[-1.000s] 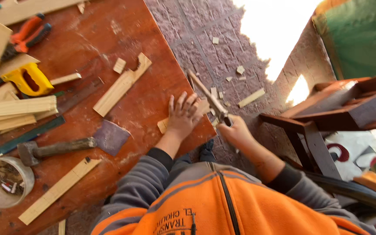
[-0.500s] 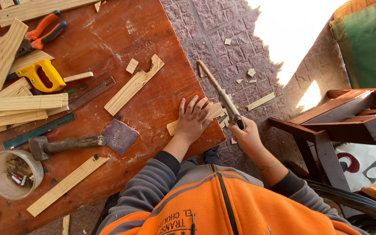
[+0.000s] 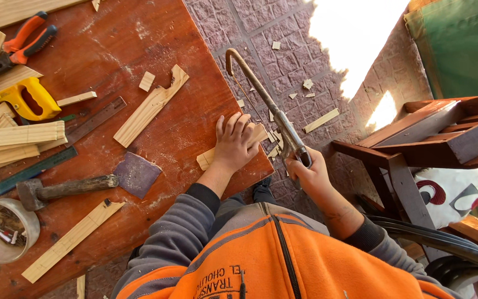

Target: The person uses a coping saw to cut a small wooden piece on a workbench, then marks another piece with a pencil and saws it. The person stacks the cut pieces with others on the table.

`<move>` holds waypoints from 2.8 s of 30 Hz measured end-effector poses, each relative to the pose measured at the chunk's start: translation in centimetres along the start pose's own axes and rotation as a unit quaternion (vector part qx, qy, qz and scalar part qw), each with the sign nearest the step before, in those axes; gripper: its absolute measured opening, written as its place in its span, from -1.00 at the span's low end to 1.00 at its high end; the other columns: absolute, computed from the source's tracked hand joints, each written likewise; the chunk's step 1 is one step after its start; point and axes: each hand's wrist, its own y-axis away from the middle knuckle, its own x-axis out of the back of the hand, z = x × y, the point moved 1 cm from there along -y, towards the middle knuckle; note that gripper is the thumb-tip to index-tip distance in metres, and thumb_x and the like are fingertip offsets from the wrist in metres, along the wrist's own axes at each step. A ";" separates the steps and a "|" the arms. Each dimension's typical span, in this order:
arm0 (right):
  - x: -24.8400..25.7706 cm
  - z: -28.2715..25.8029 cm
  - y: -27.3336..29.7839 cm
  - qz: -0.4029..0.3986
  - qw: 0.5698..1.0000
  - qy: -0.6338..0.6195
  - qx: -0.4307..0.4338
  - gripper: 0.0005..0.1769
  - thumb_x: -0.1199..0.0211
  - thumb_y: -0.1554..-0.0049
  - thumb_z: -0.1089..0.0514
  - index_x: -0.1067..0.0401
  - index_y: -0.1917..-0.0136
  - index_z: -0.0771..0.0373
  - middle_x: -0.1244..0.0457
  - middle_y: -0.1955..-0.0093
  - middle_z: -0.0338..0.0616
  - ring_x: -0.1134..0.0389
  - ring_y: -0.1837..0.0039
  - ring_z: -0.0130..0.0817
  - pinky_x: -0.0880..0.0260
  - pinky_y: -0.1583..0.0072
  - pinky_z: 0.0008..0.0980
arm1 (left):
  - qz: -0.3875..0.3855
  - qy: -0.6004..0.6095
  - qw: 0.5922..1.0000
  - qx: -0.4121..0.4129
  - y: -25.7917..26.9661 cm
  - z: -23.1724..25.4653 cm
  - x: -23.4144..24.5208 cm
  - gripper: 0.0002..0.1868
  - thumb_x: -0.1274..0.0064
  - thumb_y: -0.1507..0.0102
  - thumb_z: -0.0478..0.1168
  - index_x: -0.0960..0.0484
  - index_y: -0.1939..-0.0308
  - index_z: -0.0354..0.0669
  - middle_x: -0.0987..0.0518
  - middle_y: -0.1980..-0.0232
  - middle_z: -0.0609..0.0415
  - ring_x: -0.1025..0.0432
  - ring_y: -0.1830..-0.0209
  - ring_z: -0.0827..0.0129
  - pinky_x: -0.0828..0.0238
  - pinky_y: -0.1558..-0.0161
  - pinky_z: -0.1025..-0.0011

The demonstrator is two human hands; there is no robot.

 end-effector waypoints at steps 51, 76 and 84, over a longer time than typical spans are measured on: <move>-0.3 1.7 0.8 -0.048 0.999 -0.007 0.023 -0.91 -0.19 0.09 0.43 -0.37 0.40 0.36 -0.08 0.63 -0.13 -0.15 0.51 -0.44 -0.20 0.33 -0.49 | -0.110 -0.020 0.994 -0.005 0.0 0.0 -0.2 -0.42 0.04 -0.23 0.27 -0.49 -0.17 0.01 -0.38 -0.27 0.14 -0.07 -0.51 0.10 0.28 -0.47 -0.40; 1.7 -1.3 4.2 -0.072 0.997 0.030 -0.009 -0.86 -0.19 0.09 0.40 -0.36 0.46 0.35 -0.05 0.63 -0.13 -0.13 0.49 -0.40 -0.20 0.31 -0.43 | -0.189 -0.018 0.981 -0.033 -1.2 1.3 2.5 -0.47 0.28 -0.38 0.31 -0.52 -0.17 0.11 -0.36 -0.28 0.20 0.01 -0.54 0.14 0.36 -0.51 -0.40; 0.1 -0.1 0.1 -0.066 0.997 0.026 -0.015 -0.81 -0.21 0.06 0.37 -0.34 0.48 0.31 -0.08 0.66 -0.17 -0.13 0.52 -0.47 -0.19 0.34 -0.50 | -0.182 -0.013 0.982 -0.037 -0.2 1.4 1.4 -0.43 0.14 -0.32 0.26 -0.48 -0.24 0.00 -0.34 -0.33 0.15 0.02 -0.56 0.15 0.36 -0.51 -0.42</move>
